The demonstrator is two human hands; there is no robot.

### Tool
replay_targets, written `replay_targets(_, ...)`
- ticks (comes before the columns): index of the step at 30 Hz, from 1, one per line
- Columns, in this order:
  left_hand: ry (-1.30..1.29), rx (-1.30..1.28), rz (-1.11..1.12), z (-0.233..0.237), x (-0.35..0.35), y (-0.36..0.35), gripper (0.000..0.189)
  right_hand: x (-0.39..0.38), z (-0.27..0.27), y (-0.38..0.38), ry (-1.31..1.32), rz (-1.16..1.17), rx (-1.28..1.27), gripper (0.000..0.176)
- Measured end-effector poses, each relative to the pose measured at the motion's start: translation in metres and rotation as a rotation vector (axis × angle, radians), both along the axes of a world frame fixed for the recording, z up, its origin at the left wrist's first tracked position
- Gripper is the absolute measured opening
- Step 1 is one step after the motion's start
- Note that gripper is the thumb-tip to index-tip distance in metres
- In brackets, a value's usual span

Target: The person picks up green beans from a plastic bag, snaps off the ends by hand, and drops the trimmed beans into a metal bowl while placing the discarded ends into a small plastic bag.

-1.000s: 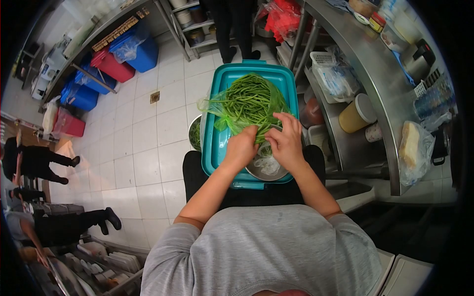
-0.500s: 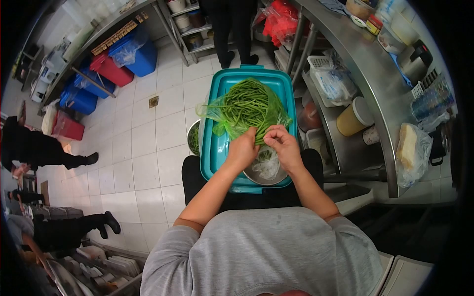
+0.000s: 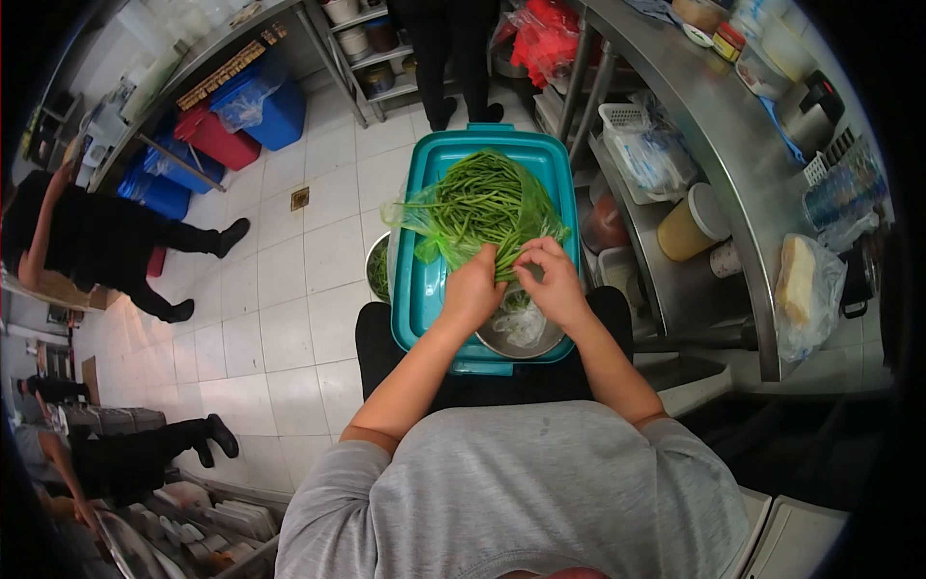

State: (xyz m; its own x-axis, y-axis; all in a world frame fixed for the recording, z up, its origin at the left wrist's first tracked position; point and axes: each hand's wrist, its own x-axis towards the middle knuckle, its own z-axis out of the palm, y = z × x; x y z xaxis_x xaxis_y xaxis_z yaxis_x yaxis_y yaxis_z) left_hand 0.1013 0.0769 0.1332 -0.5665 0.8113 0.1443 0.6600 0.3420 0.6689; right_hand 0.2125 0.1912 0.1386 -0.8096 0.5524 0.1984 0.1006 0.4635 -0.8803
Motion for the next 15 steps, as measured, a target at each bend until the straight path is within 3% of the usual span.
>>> replay_targets(3, 0.030, -0.025, -0.019, -0.002, 0.000, -0.002, 0.044, 0.003, 0.001, -0.004, 0.016, 0.011, 0.230, 0.010)
replay_targets(9, 0.013, -0.040, -0.046, -0.008, 0.002, -0.002, 0.044, 0.004, 0.002, -0.007, 0.002, -0.028, 0.311, 0.010)
replay_targets(12, 0.000, -0.009, -0.041, -0.008, 0.001, -0.002, 0.041, 0.004, -0.010, -0.004, 0.126, 0.100, -0.100, 0.006)
replay_targets(15, 0.001, 0.016, -0.023, -0.011, -0.004, -0.004, 0.039, 0.007, -0.010, 0.003, 0.195, 0.065, -0.467, 0.003)
